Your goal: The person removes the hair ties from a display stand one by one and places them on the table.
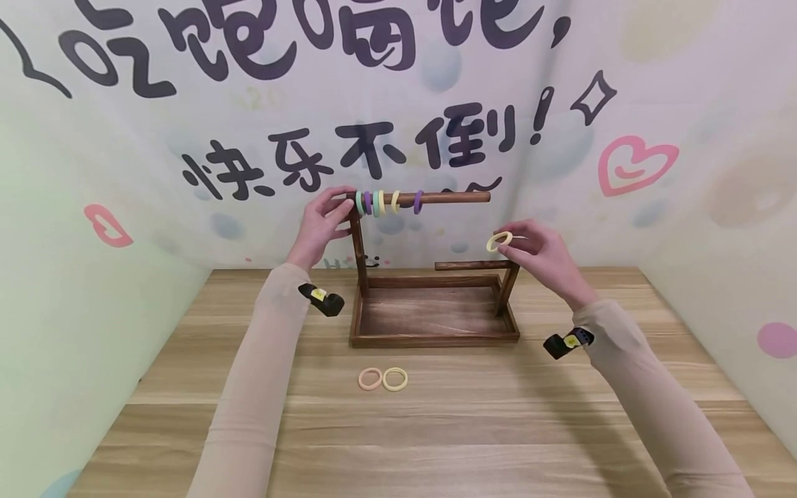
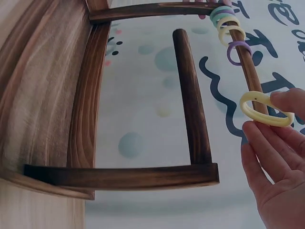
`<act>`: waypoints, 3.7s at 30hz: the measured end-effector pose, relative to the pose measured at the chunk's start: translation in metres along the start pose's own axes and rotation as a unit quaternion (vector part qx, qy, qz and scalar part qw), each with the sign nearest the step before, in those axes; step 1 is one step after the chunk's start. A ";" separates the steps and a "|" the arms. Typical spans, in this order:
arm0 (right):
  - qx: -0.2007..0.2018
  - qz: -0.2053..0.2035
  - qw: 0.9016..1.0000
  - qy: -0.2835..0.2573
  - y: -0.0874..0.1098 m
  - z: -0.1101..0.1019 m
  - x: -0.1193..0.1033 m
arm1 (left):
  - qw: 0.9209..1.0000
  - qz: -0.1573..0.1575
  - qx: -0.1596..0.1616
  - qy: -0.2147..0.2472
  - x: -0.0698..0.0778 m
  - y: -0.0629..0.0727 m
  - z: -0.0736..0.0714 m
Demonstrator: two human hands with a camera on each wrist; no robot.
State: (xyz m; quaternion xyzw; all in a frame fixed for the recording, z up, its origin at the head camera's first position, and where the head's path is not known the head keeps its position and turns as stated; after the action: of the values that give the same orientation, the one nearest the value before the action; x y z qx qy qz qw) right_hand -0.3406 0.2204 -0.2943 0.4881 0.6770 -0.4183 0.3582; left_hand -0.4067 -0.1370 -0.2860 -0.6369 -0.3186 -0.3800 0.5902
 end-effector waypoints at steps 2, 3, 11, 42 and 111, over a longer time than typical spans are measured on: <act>-0.006 -0.005 1.000 -0.005 0.001 0.003 0.000 | 1.000 0.000 -0.001 -0.002 0.000 0.000 0.000; -0.007 -0.004 1.000 -0.005 0.002 0.005 0.000 | 1.000 0.000 -0.001 -0.002 0.000 0.000 0.000; -0.030 -0.011 0.999 0.003 0.010 0.016 0.003 | 1.000 -0.001 -0.001 0.001 0.000 0.000 0.000; -0.090 0.025 0.995 0.027 0.042 0.053 0.050 | 1.000 -0.006 -0.007 -0.001 -0.001 0.001 0.000; -0.299 0.017 0.954 0.012 0.091 0.195 0.068 | 1.000 -0.016 -0.001 0.010 -0.002 -0.002 -0.002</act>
State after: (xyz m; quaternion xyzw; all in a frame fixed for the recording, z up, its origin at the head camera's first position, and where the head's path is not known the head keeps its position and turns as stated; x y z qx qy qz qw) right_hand -0.2563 0.0819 -0.4510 0.3751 0.7672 -0.1843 0.4865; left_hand -0.4096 -0.1391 -0.2868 -0.6284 -0.3221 -0.3963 0.5868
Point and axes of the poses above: each hand's wrist, its own y-axis away from the middle knuckle, its own z-axis out of the palm, x = y × z, the point moved 8 cm from there along -y, towards the middle knuckle, and after that the axes turned 13 degrees about z, right-handed, at the moved point
